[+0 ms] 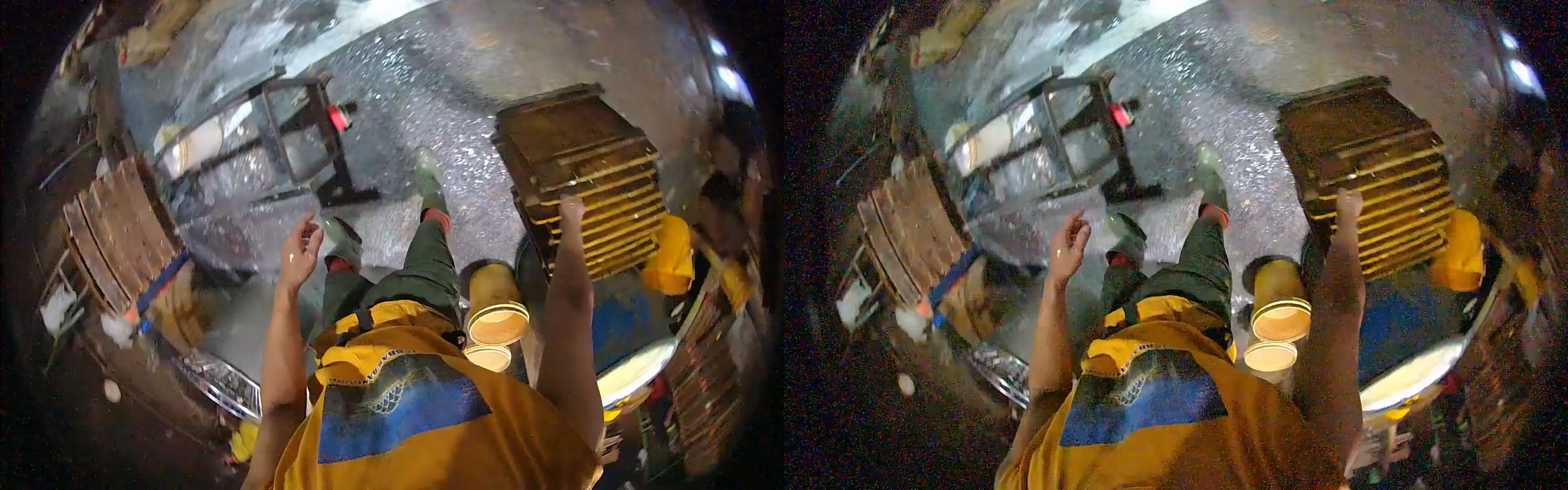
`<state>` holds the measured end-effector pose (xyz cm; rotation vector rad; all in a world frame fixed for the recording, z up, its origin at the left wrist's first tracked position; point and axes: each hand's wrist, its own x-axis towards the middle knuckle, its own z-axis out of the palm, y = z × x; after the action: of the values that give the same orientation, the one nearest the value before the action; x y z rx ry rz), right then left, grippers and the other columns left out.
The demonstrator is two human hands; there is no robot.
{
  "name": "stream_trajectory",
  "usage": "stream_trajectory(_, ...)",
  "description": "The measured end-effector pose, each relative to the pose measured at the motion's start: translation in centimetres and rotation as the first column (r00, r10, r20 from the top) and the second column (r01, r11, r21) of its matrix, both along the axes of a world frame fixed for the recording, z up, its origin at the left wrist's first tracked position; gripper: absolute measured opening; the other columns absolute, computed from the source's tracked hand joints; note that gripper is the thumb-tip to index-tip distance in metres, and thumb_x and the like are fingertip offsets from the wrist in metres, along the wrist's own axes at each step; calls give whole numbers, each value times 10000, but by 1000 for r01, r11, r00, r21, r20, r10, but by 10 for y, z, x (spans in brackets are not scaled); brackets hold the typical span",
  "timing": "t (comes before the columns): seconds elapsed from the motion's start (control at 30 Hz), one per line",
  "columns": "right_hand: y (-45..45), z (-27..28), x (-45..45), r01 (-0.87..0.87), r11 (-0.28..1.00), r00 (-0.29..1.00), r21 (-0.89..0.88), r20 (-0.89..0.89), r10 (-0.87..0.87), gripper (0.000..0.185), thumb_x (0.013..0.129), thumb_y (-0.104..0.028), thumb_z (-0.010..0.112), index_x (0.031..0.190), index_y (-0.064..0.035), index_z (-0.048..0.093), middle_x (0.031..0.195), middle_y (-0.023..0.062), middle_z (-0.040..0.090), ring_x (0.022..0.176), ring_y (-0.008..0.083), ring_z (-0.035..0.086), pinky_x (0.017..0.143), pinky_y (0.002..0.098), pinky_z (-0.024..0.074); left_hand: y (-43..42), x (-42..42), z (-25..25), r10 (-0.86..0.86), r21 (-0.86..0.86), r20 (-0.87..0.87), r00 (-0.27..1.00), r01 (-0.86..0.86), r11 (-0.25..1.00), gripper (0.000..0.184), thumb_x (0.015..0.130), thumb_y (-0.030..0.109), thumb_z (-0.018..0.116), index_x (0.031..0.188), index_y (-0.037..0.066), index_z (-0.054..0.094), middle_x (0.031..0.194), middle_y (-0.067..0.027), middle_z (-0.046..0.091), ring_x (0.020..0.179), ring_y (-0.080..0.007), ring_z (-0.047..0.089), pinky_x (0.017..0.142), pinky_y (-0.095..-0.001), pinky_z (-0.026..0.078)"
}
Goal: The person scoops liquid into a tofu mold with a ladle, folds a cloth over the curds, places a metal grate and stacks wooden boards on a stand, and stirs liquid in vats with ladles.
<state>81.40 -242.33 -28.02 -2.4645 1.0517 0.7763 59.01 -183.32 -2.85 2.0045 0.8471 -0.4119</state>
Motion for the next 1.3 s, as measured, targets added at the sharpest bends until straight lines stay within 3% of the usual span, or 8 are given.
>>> stream_trajectory(0.1,44,32,52,110,985,978,-131,-164,-131,306,886,-282,491,921,10,572,871,145,606,737,254,571,612,427,465,-1,-11,-9,82,25,-95,992,-80,996,385,873,185,563,1200,-13,512,869,-97,624,771,-186,607,716,-315,488)
stream_trajectory(0.4,11,-16,88,365,915,931,175,-96,-353,339,832,-212,560,1086,8,514,1032,154,569,832,253,564,648,398,474,-17,-80,-12,113,41,-461,880,-106,994,416,871,229,565,1178,-44,503,765,-142,632,674,-174,631,596,-307,481)
stream_trajectory(0.77,39,-34,123,429,794,877,432,11,-480,456,812,-149,595,1233,-12,488,1201,156,525,909,237,538,656,345,471,14,-120,-11,278,127,-289,916,-251,960,409,850,169,550,1176,-72,493,775,-123,627,713,-174,605,672,-302,477)
stream_trajectory(0.87,40,-26,143,97,791,962,604,146,-230,370,852,-161,544,1185,-4,509,1203,149,507,897,225,522,627,318,457,21,-128,-4,264,139,-243,934,-236,962,400,840,172,561,1167,-54,511,804,-126,628,738,-188,606,701,-308,476)
stream_trajectory(0.9,97,37,141,252,795,932,551,84,-353,301,860,-147,511,1126,-11,548,1144,144,526,842,222,526,630,360,457,25,-130,-3,249,143,-225,942,-221,965,398,838,176,566,1164,-46,518,813,-127,627,741,-192,605,708,-309,475)
stream_trajectory(1.2,261,382,-1,-4,639,982,769,123,-143,336,714,-187,586,999,-8,569,899,87,580,879,205,543,780,352,460,40,-98,-20,395,-13,-27,918,-395,918,467,854,353,566,1152,-6,550,979,-133,640,875,-237,609,739,-355,497)
stream_trajectory(1.27,234,420,-18,-204,699,973,686,218,69,503,693,-121,627,1164,10,506,1007,65,574,862,186,555,788,324,465,53,-113,-79,491,-126,-109,864,-502,856,502,860,399,541,1160,-2,543,1028,-147,624,849,-218,616,747,-331,478)
stream_trajectory(1.3,242,452,-23,-291,659,956,693,184,228,524,687,-157,635,1164,15,505,1003,63,567,865,175,549,786,314,455,62,-110,-73,609,-361,-304,733,-680,638,495,878,406,521,1156,-3,546,1074,-134,614,886,-214,609,758,-331,479)
